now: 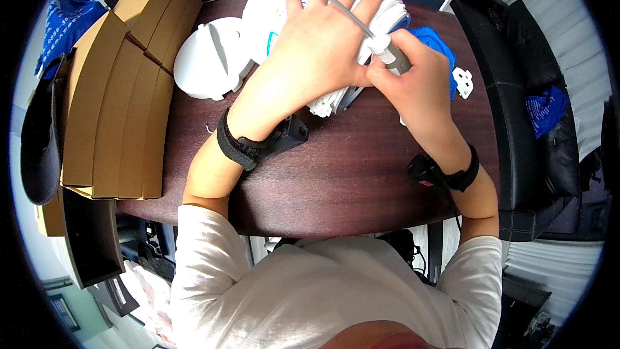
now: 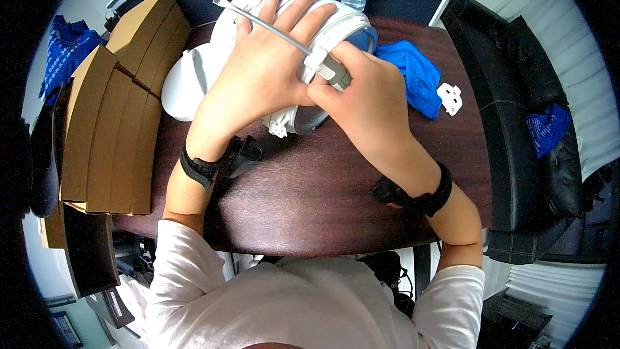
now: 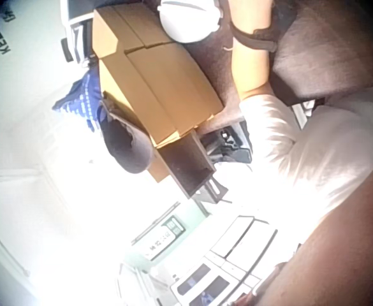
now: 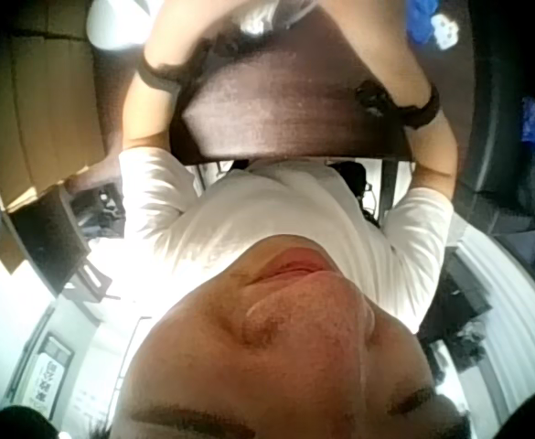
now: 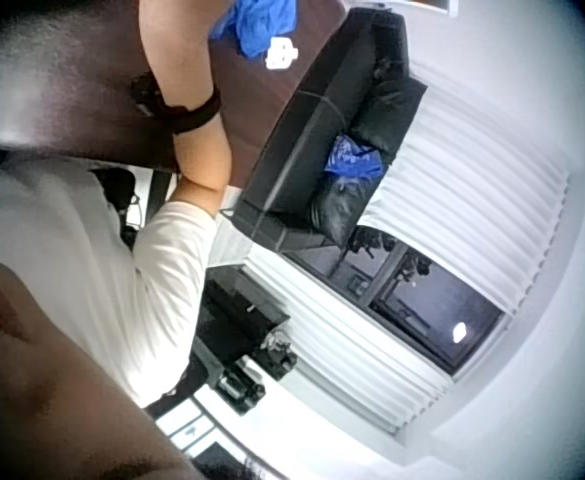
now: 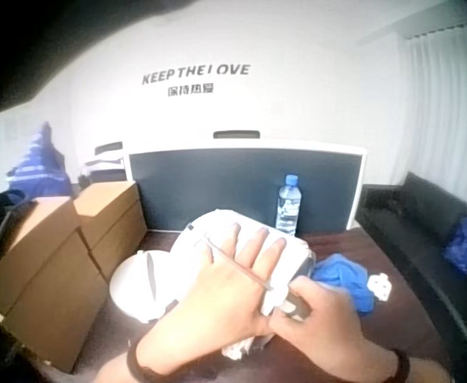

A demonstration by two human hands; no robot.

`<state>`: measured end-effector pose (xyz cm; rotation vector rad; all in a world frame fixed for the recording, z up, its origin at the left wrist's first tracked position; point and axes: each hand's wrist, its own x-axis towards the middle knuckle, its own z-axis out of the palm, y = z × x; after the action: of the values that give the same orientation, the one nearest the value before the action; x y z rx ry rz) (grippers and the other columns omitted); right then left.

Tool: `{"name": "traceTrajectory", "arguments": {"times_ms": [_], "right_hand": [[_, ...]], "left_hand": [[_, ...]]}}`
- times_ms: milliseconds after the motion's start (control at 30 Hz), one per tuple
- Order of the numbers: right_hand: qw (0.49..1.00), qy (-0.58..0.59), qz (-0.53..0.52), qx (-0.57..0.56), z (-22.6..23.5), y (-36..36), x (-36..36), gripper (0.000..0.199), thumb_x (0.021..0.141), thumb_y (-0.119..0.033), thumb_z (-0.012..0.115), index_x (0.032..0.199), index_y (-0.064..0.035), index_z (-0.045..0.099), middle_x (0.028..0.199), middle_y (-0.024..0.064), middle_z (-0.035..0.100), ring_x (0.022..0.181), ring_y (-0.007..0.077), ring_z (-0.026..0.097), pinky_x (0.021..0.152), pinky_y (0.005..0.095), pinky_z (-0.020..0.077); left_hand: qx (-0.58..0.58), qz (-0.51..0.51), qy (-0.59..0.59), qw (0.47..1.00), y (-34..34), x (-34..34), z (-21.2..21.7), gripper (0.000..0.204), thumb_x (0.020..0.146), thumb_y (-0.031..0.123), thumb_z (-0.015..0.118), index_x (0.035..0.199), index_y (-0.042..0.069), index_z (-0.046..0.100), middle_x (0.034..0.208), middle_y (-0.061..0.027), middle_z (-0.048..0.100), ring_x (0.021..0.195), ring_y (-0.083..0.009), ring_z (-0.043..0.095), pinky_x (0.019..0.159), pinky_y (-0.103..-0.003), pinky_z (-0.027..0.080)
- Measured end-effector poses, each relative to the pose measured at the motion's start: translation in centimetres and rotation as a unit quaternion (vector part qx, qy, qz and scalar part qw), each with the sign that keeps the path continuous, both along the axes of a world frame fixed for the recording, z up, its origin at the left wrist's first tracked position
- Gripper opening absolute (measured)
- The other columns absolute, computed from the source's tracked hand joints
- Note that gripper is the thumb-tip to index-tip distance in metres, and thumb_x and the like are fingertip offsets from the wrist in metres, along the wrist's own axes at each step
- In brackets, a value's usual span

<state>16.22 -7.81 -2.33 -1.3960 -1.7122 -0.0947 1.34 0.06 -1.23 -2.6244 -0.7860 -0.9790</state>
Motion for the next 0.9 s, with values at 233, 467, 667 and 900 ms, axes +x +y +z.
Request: {"name": "traceTrajectory", "arguments": {"times_ms": [233, 467, 667, 900], "right_hand": [[0.991, 0.1, -0.013, -0.091, -0.4, -0.4, 0.2, 0.019, 0.081, -0.017, 0.072, 0.081, -0.0007, 0.063, 0.066, 0.0156, 0.062, 0.06, 0.0231, 0.064, 0.055, 0.0354, 0.0471], [0.985, 0.164, -0.006, -0.052, -1.2, -0.2, -0.4, 0.022, 0.081, -0.019, 0.073, 0.079, 0.0001, 0.061, 0.064, 0.0139, 0.061, 0.056, 0.0155, 0.06, 0.053, 0.0331, 0.0445], [0.99, 0.131, -0.017, -0.049, -1.0, -0.1, -0.3, 0.022, 0.08, -0.018, 0.074, 0.08, -0.0002, 0.062, 0.065, 0.0145, 0.062, 0.056, 0.0176, 0.061, 0.053, 0.0332, 0.0452], [0.989, 0.142, -0.014, -0.044, -1.2, -0.1, -0.3, 0.02, 0.08, -0.017, 0.073, 0.08, -0.0008, 0.061, 0.066, 0.0146, 0.062, 0.057, 0.0182, 0.063, 0.053, 0.0334, 0.046]], "left_hand": [[0.004, 0.01, 0.01, 1.0, -0.1, 0.0, 0.1, 0.086, 0.066, 0.036, 0.079, 0.142, 0.016, 0.046, 0.146, -0.0144, 0.047, 0.133, -0.0448, 0.04, 0.102, -0.066, 0.032], [-0.003, 0.002, 0.013, 1.0, -0.1, -0.1, 0.2, 0.086, 0.067, 0.037, 0.078, 0.143, 0.015, 0.046, 0.144, -0.0148, 0.048, 0.133, -0.0426, 0.04, 0.102, -0.066, 0.031], [0.016, 0.013, 0.006, 1.0, 0.0, 0.0, -0.1, 0.085, 0.067, 0.036, 0.078, 0.143, 0.015, 0.046, 0.144, -0.0147, 0.048, 0.132, -0.0418, 0.041, 0.102, -0.065, 0.032], [-0.011, 0.001, 0.013, 1.0, -0.2, -0.1, 0.2, 0.086, 0.068, 0.039, 0.079, 0.143, 0.015, 0.045, 0.146, -0.0158, 0.046, 0.136, -0.0449, 0.039, 0.105, -0.066, 0.03]]}}
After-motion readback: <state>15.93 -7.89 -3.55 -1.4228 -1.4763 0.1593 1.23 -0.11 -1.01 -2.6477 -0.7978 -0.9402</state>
